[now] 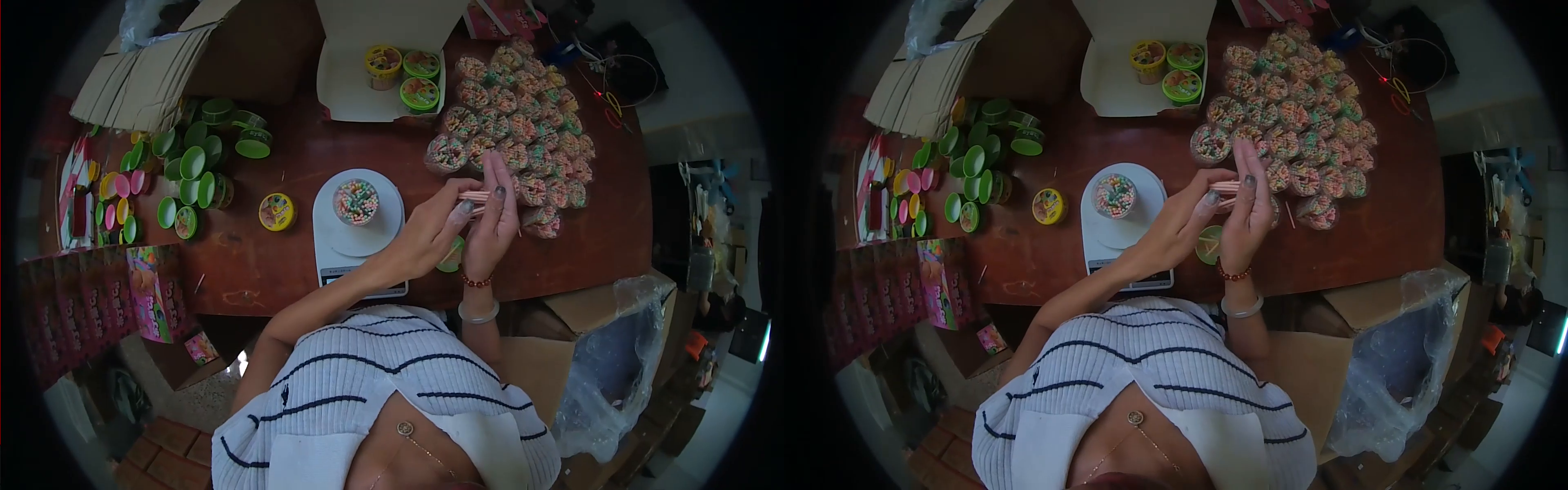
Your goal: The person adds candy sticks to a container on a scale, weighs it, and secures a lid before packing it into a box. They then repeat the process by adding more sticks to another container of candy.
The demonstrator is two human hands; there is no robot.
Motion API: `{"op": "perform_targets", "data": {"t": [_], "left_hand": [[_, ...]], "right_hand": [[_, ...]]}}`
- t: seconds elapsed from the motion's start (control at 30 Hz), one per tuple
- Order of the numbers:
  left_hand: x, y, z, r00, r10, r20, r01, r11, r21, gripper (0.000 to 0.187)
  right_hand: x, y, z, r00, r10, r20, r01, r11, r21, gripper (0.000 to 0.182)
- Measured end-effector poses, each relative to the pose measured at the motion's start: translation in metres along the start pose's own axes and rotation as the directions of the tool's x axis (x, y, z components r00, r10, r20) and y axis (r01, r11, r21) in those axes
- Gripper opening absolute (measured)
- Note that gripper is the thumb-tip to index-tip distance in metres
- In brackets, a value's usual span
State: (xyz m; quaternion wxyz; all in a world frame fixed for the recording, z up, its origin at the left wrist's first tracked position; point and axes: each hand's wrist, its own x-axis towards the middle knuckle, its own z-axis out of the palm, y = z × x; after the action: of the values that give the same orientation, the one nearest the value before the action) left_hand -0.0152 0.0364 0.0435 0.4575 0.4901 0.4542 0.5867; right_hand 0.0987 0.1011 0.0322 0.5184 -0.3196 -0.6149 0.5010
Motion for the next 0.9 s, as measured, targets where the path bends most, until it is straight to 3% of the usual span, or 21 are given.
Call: {"op": "perform_targets", "data": {"t": [0.07,0.1,0.13,0.23,0.27,0.3,0.33,0.4,0.43,0.5,0.53,0.57,0.6,0.63,0.73,0.77,0.83,0.9], "left_hand": [[0.004,-0.012,0.000,0.998,-0.021,-0.052,0.021,1.000,-0.018,0.036],[0.004,-0.019,-0.002,0.995,-0.046,-0.084,0.042,0.998,-0.042,0.036],[0.004,-0.024,-0.002,0.993,-0.042,-0.109,0.039,0.999,-0.034,0.036],[-0.002,-0.029,-0.006,0.975,-0.174,-0.137,0.149,0.973,-0.179,0.025],[-0.006,-0.023,-0.010,0.975,-0.208,-0.080,0.174,0.934,-0.311,0.026],[-0.010,-0.015,-0.015,0.973,-0.231,-0.017,0.201,0.877,-0.436,0.026],[-0.014,-0.005,-0.021,0.972,-0.235,-0.023,0.202,0.878,-0.434,0.026],[-0.025,0.023,-0.038,0.977,-0.206,-0.060,0.178,0.935,-0.308,0.028],[-0.032,0.033,-0.051,0.970,-0.216,-0.112,0.170,0.930,-0.327,0.028],[-0.049,0.050,-0.080,0.937,-0.084,-0.340,0.081,0.996,-0.024,0.027],[-0.056,0.057,-0.093,0.911,-0.074,-0.405,0.082,0.997,0.002,0.027],[-0.063,0.064,-0.105,0.881,-0.064,-0.469,0.086,0.996,0.025,0.027],[-0.067,0.075,-0.115,0.871,-0.077,-0.485,0.126,0.990,0.069,0.026],[-0.073,0.081,-0.121,0.874,-0.078,-0.480,0.128,0.989,0.073,0.026],[-0.087,0.095,-0.130,0.881,0.101,-0.462,0.061,0.945,0.322,0.028],[-0.087,0.092,-0.131,0.883,0.095,-0.460,0.065,0.945,0.321,0.028],[-0.083,0.084,-0.133,0.848,0.058,-0.527,0.160,0.920,0.359,0.023],[-0.079,0.080,-0.134,0.855,0.122,-0.504,0.141,0.880,0.453,0.021]], "right_hand": [[0.000,0.013,0.012,0.998,-0.049,-0.042,0.046,0.997,-0.068,0.047],[0.000,0.015,0.013,0.997,-0.081,-0.001,0.080,0.980,-0.184,0.047],[-0.001,0.017,0.016,0.996,-0.081,0.021,0.084,0.982,-0.170,0.047],[-0.012,0.017,0.022,0.982,-0.187,0.014,0.186,0.959,-0.213,0.046],[-0.018,0.014,0.023,0.978,-0.209,0.021,0.209,0.955,-0.211,0.046],[-0.027,0.004,0.024,0.997,-0.070,0.025,0.072,0.991,-0.117,0.047],[-0.027,0.005,0.026,0.993,-0.094,0.068,0.103,0.983,-0.155,0.050],[-0.024,0.005,0.033,0.978,-0.140,0.152,0.172,0.960,-0.223,0.060],[-0.022,0.002,0.048,0.963,-0.199,0.183,0.209,0.977,-0.040,0.072],[-0.020,0.011,0.055,0.903,-0.136,0.408,0.175,0.983,-0.059,0.092],[-0.019,0.015,0.059,0.853,-0.101,0.512,0.162,0.984,-0.075,0.104],[-0.023,0.012,0.068,0.805,0.037,0.592,0.099,0.976,-0.196,0.103],[-0.024,0.021,0.078,0.781,0.022,0.624,0.171,0.953,-0.249,0.096],[-0.030,0.019,0.078,0.785,0.021,0.619,0.169,0.954,-0.248,0.096],[-0.031,0.003,0.090,0.888,-0.144,0.437,0.219,0.968,-0.125,0.073],[-0.033,0.009,0.097,0.890,-0.140,0.434,0.214,0.969,-0.127,0.073],[-0.034,0.025,0.108,0.960,0.054,0.275,-0.062,0.998,0.022,0.071],[-0.034,0.025,0.113,0.970,0.007,0.243,-0.021,0.998,0.057,0.071]]}}
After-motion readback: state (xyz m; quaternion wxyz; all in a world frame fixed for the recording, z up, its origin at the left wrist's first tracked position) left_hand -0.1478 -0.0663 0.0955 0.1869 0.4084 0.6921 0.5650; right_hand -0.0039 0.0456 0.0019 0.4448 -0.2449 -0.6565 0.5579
